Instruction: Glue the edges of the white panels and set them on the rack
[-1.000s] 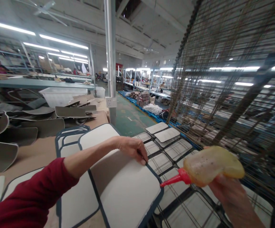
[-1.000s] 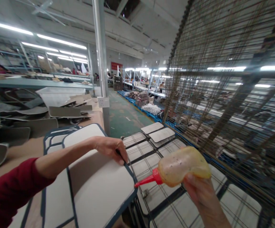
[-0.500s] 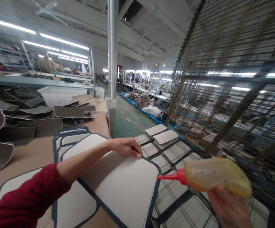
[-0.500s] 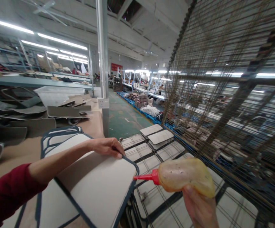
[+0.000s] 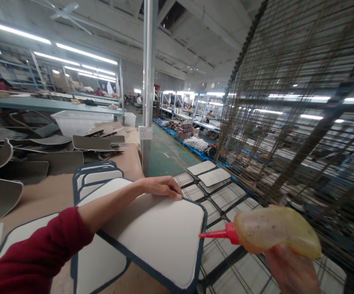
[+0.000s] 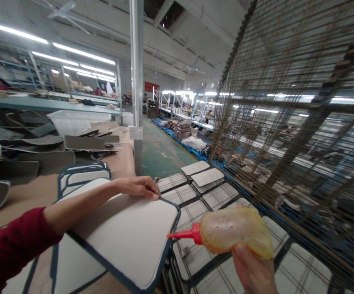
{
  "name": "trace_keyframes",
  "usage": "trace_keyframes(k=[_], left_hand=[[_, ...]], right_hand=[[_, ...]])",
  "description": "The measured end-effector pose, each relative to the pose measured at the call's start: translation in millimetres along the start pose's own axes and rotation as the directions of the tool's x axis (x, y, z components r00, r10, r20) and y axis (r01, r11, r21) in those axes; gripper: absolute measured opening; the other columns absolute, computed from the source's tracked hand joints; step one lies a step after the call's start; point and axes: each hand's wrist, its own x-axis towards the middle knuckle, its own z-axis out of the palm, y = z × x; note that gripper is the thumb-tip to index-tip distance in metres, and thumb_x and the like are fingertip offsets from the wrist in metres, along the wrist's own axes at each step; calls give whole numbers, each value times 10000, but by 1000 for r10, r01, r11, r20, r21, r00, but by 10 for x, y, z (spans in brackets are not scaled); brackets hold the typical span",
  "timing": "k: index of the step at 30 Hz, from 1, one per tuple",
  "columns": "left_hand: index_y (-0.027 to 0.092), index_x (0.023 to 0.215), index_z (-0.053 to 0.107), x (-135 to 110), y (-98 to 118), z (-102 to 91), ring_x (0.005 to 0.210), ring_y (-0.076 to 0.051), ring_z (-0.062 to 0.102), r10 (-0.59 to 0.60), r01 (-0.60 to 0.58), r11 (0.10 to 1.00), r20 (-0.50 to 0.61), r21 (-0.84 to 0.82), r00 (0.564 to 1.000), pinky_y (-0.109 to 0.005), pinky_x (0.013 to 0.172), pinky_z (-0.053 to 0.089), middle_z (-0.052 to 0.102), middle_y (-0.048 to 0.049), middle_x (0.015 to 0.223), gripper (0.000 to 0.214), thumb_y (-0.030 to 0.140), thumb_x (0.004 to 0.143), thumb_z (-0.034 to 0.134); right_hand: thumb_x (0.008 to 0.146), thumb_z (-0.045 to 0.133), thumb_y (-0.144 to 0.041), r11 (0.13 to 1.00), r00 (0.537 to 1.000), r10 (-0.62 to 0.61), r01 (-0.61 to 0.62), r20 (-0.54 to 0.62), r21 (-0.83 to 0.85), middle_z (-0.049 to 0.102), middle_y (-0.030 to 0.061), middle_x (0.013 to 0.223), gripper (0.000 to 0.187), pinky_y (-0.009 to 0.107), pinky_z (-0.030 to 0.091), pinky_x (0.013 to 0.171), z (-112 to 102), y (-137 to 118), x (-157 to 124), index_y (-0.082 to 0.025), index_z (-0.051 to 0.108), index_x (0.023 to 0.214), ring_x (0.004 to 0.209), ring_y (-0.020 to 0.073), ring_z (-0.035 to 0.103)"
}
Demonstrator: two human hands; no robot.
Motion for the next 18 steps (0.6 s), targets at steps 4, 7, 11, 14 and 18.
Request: trace_keyframes(k=[4,7,11,14,18], left_hand=[[146,691,794,-17,23,5,635,-120,518,-18,18,999,0,-27,1000,-202,567,433,645,-3,649,665,805,763,857],[151,675,785,-25,33,5,637,-121,521,-41,40,998,-7,-56,999,-199,560,430,629,0,632,666,807,743,870],[146,668,771,-24,7,-8,623,-112,507,-64,63,995,-16,-76,998,-196,556,425,616,4,627,669,802,724,888],[145,653,749,-27,-20,-20,616,-111,497,-63,61,994,-18,-87,998,-197,545,416,603,5,622,663,788,738,887],[149,643,718,-43,-45,-34,611,-112,496,-65,62,995,-39,-83,997,-201,537,407,606,2,636,657,776,744,885]], right_hand=[[751,954,-375,1000,997,17,-18,-79,-12,807,78,1283,646,415,678,1009,159,-143,-77,-342,737,1359,1318,338,720],[771,944,-463,1000,989,15,-16,-148,-9,813,94,1251,633,454,666,1035,317,-275,-143,-329,735,1354,1289,350,734],[756,952,-478,998,990,53,-55,-131,-14,804,104,1275,652,469,668,1033,407,-353,-198,-324,738,1352,1286,362,733],[745,963,-445,999,993,50,-52,-103,-15,801,90,1280,673,468,682,1007,363,-323,-209,-357,730,1371,1303,364,721],[787,932,-442,999,996,45,-47,-82,-21,810,89,1210,548,488,697,985,294,-235,-233,-364,771,1304,1315,365,710]])
